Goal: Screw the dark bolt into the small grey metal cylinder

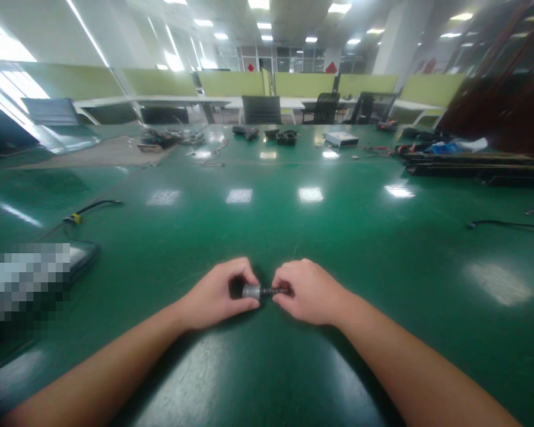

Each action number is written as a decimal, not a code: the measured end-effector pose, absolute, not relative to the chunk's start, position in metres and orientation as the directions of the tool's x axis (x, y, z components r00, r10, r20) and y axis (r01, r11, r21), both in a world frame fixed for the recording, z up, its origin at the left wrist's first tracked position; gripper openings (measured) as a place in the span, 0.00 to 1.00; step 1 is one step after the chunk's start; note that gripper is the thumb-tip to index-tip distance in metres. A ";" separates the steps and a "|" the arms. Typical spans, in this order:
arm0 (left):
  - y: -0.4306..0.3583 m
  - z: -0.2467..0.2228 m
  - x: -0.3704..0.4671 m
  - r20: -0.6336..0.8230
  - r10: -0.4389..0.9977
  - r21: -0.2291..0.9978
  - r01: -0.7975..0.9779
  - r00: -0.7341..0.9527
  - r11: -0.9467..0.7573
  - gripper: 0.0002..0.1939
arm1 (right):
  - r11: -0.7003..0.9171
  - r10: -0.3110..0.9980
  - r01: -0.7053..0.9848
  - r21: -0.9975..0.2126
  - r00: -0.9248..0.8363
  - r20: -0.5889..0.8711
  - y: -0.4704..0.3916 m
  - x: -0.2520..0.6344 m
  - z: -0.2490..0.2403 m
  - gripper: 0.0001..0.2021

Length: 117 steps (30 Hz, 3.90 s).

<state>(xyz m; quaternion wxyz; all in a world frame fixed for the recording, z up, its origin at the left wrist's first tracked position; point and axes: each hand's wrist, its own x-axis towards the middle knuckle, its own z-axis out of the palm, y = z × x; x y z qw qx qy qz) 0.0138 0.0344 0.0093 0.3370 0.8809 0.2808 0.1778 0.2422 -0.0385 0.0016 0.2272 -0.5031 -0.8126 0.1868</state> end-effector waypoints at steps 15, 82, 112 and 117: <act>0.034 0.011 0.014 0.120 0.613 0.687 0.380 0.781 -0.619 0.11 | 0.347 0.928 0.746 -0.568 -0.362 0.092 -0.041 0.257 0.010 0.03; 0.034 0.008 0.014 0.133 0.613 0.679 0.379 0.779 -0.629 0.11 | 0.492 0.870 0.673 -0.552 -0.407 0.279 -0.033 0.232 -0.005 0.04; 0.034 0.010 0.013 0.127 0.601 0.696 0.361 0.789 -0.621 0.11 | 0.457 0.886 0.722 -0.520 -0.422 0.193 -0.038 0.244 0.001 0.03; 0.034 0.011 0.013 0.121 0.606 0.694 0.370 0.786 -0.618 0.11 | 0.447 0.891 0.727 -0.521 -0.414 0.187 -0.038 0.247 0.004 0.04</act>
